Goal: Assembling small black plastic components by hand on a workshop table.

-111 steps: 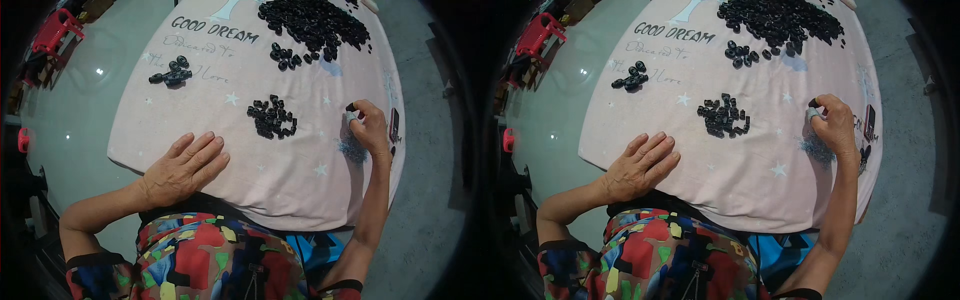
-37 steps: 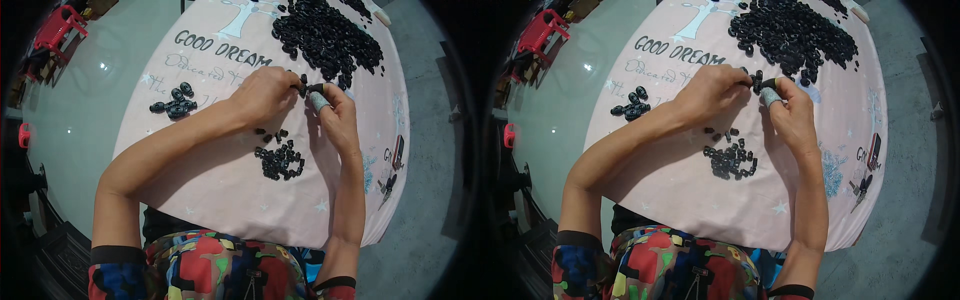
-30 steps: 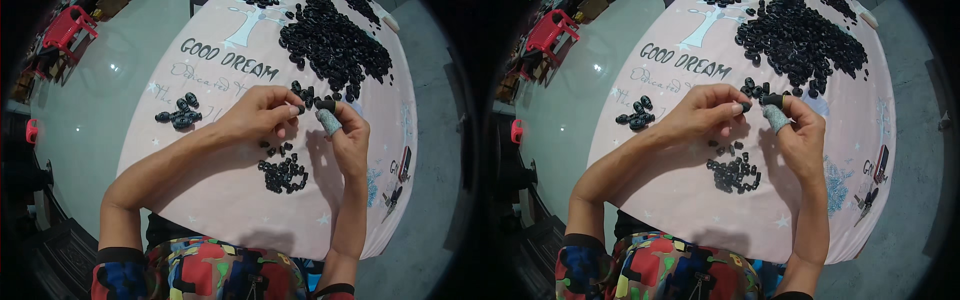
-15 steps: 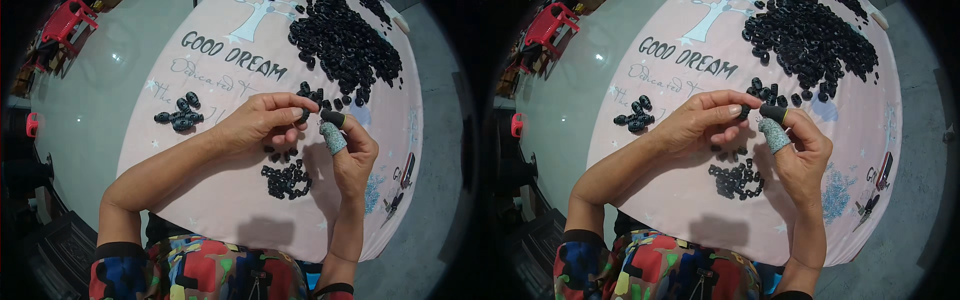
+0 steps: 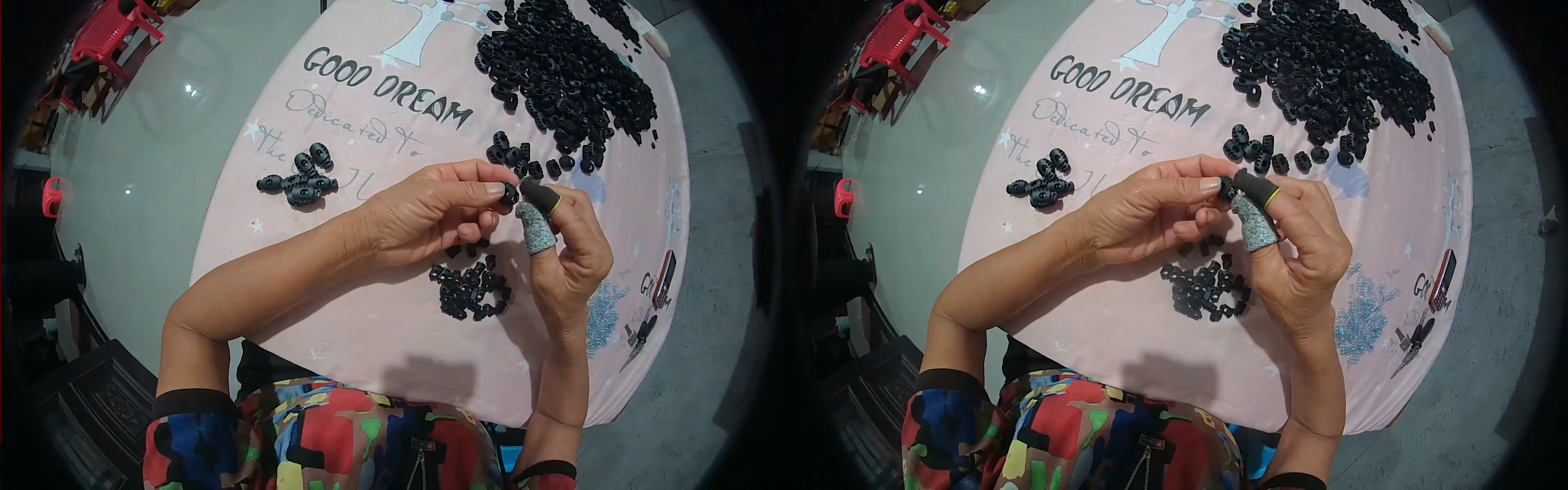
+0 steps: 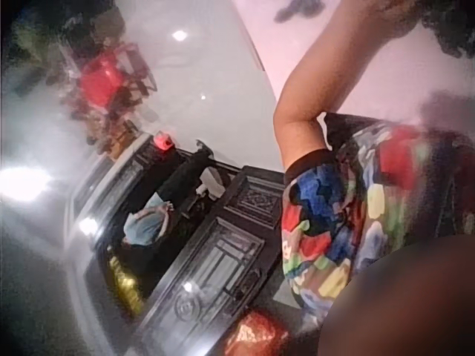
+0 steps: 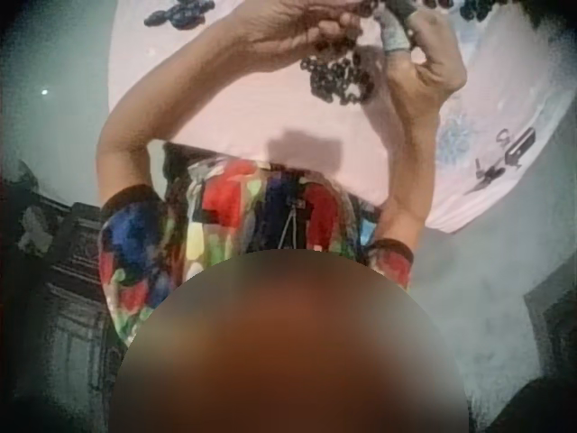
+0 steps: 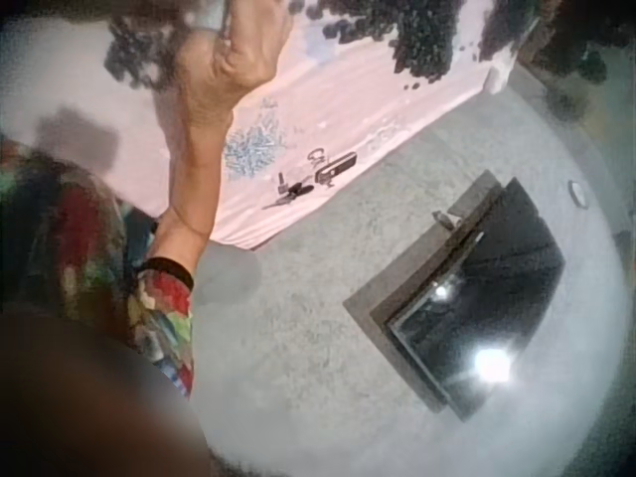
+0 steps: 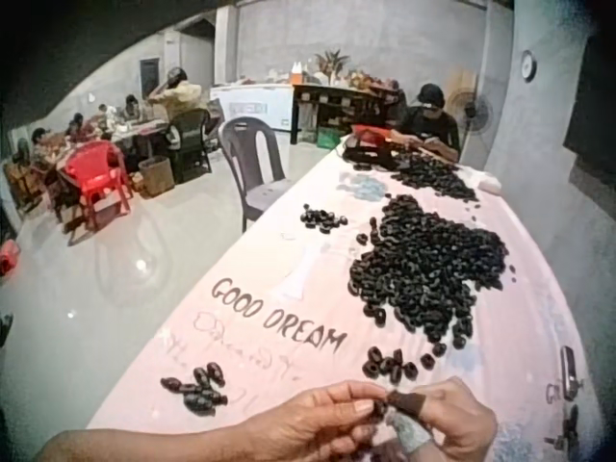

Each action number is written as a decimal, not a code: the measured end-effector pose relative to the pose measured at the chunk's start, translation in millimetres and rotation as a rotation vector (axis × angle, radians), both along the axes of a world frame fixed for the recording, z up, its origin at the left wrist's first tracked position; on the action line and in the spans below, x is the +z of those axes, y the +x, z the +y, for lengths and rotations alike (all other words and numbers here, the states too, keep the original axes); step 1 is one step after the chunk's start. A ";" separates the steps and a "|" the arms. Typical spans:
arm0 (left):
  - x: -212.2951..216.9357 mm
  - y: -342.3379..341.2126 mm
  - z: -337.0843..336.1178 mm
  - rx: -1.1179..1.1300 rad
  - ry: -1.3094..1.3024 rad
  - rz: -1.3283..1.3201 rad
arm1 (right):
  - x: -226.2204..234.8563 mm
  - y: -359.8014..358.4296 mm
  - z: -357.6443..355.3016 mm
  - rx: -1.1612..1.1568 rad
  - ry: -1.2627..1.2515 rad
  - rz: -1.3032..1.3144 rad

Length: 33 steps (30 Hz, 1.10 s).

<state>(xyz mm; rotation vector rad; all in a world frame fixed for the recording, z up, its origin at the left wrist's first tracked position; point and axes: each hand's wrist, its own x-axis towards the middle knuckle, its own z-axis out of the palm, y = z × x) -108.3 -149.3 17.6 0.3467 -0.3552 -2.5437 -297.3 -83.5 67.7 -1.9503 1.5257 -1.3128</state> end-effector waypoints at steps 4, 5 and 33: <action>0.3 -1.6 2.1 -0.002 0.006 0.023 | -1.9 -2.1 -1.4 0.007 -0.073 0.153; 0.0 -2.0 2.3 0.003 -0.008 -0.015 | -2.2 -2.4 -1.4 -0.004 -0.090 0.179; 4.2 11.7 -16.2 0.039 -0.202 -0.148 | 10.3 -1.1 3.8 0.254 0.296 0.534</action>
